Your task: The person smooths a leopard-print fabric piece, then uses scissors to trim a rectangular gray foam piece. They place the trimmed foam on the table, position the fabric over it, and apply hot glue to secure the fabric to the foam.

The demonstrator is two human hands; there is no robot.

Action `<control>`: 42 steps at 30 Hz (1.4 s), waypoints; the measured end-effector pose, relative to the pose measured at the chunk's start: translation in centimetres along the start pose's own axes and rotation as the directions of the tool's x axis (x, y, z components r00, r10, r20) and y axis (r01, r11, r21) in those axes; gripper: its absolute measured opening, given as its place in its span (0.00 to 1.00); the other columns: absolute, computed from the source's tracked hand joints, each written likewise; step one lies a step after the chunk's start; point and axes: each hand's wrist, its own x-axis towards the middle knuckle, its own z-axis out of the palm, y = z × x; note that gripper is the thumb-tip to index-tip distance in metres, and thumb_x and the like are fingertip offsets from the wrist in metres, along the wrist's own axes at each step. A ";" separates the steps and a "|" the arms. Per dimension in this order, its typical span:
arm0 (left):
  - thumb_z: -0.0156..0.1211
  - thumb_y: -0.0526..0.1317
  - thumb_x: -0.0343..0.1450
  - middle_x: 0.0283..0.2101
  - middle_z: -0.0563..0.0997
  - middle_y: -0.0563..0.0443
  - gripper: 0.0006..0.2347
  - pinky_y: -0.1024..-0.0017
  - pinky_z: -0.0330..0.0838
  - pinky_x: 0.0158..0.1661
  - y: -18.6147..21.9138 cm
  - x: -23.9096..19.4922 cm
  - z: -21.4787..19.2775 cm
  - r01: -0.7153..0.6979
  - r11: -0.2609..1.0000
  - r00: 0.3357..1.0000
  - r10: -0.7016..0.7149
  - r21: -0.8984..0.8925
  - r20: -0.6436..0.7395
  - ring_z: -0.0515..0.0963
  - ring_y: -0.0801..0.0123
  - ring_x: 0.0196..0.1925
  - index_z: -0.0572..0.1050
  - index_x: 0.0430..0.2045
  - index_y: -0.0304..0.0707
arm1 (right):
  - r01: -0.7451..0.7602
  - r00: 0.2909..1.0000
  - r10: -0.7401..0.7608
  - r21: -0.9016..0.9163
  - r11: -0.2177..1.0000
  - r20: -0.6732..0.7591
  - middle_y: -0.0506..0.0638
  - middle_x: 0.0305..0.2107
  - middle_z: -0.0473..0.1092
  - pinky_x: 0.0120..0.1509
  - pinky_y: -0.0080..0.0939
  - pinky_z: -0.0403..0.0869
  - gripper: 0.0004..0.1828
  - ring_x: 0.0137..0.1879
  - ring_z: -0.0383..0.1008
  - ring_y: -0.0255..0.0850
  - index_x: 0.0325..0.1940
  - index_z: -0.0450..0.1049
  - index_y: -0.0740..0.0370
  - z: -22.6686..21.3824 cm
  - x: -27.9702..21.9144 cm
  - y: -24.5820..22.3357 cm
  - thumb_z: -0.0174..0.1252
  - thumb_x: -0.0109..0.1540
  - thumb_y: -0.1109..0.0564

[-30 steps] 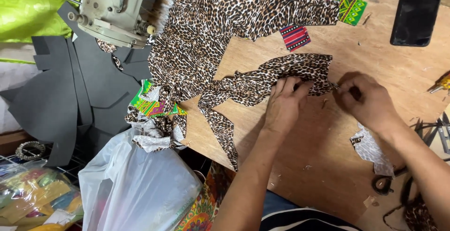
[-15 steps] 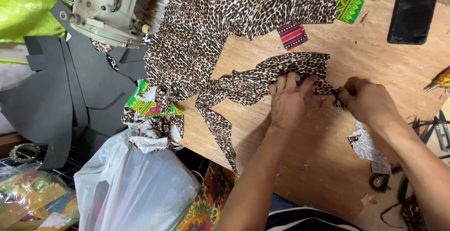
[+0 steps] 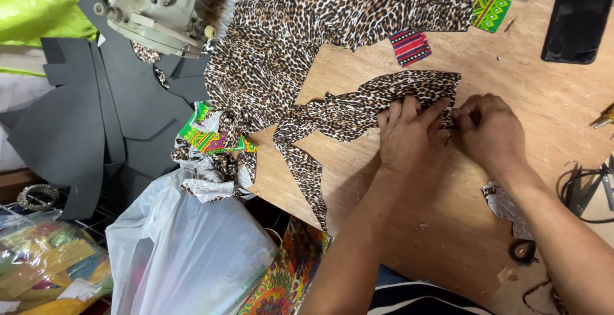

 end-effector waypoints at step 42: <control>0.60 0.41 0.82 0.54 0.83 0.44 0.14 0.58 0.80 0.56 -6.9 -8.7 -8.8 0.121 0.990 0.987 -0.112 0.075 -0.114 0.80 0.56 0.52 0.82 0.58 0.32 | -0.158 0.983 0.150 0.067 0.985 0.109 0.52 0.37 0.81 0.51 0.49 0.72 0.07 0.44 0.79 0.50 0.43 0.83 0.51 -1.2 0.5 1.6 0.65 0.71 0.48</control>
